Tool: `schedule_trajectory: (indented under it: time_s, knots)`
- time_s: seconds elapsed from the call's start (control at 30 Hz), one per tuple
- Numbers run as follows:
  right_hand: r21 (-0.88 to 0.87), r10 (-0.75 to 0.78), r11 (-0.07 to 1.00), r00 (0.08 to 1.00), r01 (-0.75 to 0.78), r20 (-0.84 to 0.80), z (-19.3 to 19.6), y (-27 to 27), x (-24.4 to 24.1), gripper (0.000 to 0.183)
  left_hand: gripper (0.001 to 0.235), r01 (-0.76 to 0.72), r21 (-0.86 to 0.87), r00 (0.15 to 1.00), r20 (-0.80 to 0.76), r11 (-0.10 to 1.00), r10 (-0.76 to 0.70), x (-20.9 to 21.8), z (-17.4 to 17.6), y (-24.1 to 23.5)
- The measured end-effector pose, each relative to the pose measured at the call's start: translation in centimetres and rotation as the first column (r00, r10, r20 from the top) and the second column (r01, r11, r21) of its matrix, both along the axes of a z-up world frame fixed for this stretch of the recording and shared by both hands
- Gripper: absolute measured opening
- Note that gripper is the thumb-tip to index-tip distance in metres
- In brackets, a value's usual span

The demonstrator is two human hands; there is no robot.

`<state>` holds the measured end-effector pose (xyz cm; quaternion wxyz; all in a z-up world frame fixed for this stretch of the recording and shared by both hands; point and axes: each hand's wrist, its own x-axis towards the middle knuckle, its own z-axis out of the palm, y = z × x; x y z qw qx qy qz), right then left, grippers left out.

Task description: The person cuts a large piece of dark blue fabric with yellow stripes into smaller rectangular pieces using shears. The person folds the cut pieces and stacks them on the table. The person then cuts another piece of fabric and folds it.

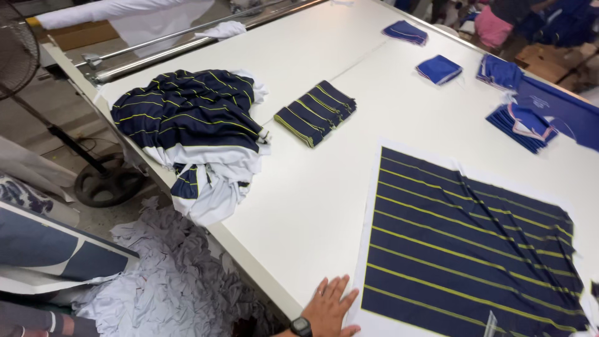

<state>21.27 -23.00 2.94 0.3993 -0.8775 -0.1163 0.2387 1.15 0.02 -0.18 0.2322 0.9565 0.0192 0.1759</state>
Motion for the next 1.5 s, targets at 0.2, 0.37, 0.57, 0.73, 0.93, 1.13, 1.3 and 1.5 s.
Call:
schedule_trajectory:
  time_s: [0.2, 0.37, 0.57, 0.73, 0.93, 1.13, 1.3, 1.5]
  knots:
    - [0.536, 0.259, 0.835, 0.948, -0.122, -0.187, -0.6, 0.3, -4.6, 0.035, 0.088, -0.080, 0.100, 0.996, -0.027, 0.992, 0.083, -1.1, 4.7, 0.2]
    - [0.837, 0.324, 0.539, 0.894, 0.094, -0.309, 3.5, 1.7, -9.3, 0.041, 0.082, -0.103, 0.088, 0.990, 0.105, 0.991, 0.093, -1.1, 4.0, 0.3]
    - [0.623, 0.091, 0.772, 0.948, 0.126, -0.305, 5.9, -1.2, -19.0, 0.024, 0.053, -0.087, -0.013, 0.986, 0.142, 0.996, 0.088, -1.8, 4.7, 0.9]
    - [0.552, 0.148, 0.832, 0.934, 0.061, -0.326, 3.4, -7.9, -29.0, 0.040, 0.043, -0.097, -0.027, 0.988, 0.115, 0.995, 0.099, -3.2, 6.4, 0.1]
    - [0.548, 0.173, 0.791, 0.761, 0.270, -0.625, 2.2, -12.7, -35.3, 0.052, 0.032, -0.045, -0.016, 0.985, 0.166, 0.999, 0.047, -4.7, 6.7, -0.7]
    - [0.530, 0.158, 0.814, 0.787, 0.238, -0.597, 2.2, -11.1, -34.2, 0.050, 0.014, 0.022, 0.119, 0.984, 0.172, 0.993, -0.042, -4.9, 7.0, -0.2]
    - [0.470, 0.093, 0.859, 0.841, 0.202, -0.532, 1.5, -7.9, -32.0, 0.048, 0.014, 0.045, 0.096, 0.966, 0.250, 0.994, -0.068, -4.8, 6.7, -0.2]
    - [0.448, 0.056, 0.862, 0.832, 0.239, -0.552, 2.0, -5.2, -30.1, 0.045, 0.013, 0.074, 0.059, 0.955, 0.285, 0.996, -0.088, -4.8, 6.8, 0.1]
